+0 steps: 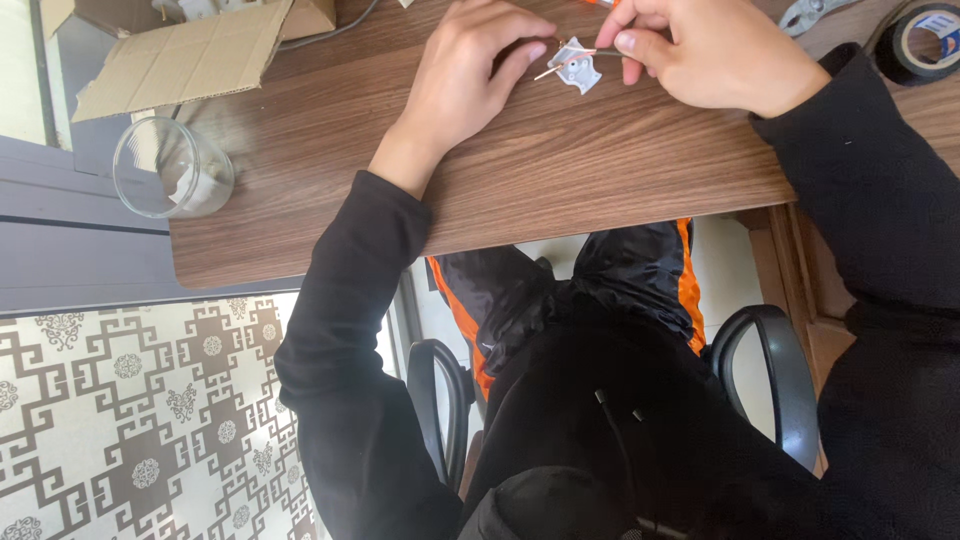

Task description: The person assembles small white electrical components on a wooden table. They use an orange-handled screwdriver to tighten screws on the components and handle small white plastic parts and wires.

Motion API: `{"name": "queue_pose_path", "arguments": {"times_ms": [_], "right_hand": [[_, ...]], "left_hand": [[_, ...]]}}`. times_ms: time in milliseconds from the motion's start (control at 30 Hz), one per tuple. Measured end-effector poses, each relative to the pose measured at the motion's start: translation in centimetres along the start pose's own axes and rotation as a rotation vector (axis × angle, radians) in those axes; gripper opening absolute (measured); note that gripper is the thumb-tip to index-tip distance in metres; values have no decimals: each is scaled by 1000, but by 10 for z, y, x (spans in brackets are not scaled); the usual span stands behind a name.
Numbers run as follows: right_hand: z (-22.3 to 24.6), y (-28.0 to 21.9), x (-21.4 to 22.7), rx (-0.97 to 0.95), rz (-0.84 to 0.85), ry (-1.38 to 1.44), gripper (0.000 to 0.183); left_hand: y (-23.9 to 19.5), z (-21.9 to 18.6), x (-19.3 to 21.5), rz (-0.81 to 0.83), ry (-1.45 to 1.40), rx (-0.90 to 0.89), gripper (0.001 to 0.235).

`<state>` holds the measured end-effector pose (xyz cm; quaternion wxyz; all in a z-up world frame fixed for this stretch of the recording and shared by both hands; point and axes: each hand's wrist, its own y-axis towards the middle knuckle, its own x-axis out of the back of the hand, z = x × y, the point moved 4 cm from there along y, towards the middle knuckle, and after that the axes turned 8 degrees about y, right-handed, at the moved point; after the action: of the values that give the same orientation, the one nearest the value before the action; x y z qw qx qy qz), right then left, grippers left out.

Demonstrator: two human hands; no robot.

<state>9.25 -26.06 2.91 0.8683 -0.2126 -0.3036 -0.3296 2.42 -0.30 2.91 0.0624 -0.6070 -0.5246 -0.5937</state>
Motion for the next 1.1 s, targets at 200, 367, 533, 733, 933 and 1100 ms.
{"name": "queue_pose_path", "arguments": {"times_ms": [200, 367, 533, 733, 933, 1100], "right_hand": [[5, -3, -2, 12, 15, -53, 30], [-9, 1, -10, 244, -101, -218, 30], [-6, -5, -17, 517, -272, -411, 17], [-3, -6, -19, 544, -324, -622, 12], [6, 0, -22, 562, -366, -675, 10], [-8, 9, -27, 614, -390, -647, 11]], "left_hand": [[6, -20, 6, -37, 38, -109, 10], [-1, -23, -5, 58, 65, -191, 16], [-2, -19, -14, 70, 45, -145, 11], [7, -31, -5, 74, -26, -204, 17], [0, -19, -12, -8, 18, -168, 17], [-13, -9, -32, -73, 130, -115, 17]]}}
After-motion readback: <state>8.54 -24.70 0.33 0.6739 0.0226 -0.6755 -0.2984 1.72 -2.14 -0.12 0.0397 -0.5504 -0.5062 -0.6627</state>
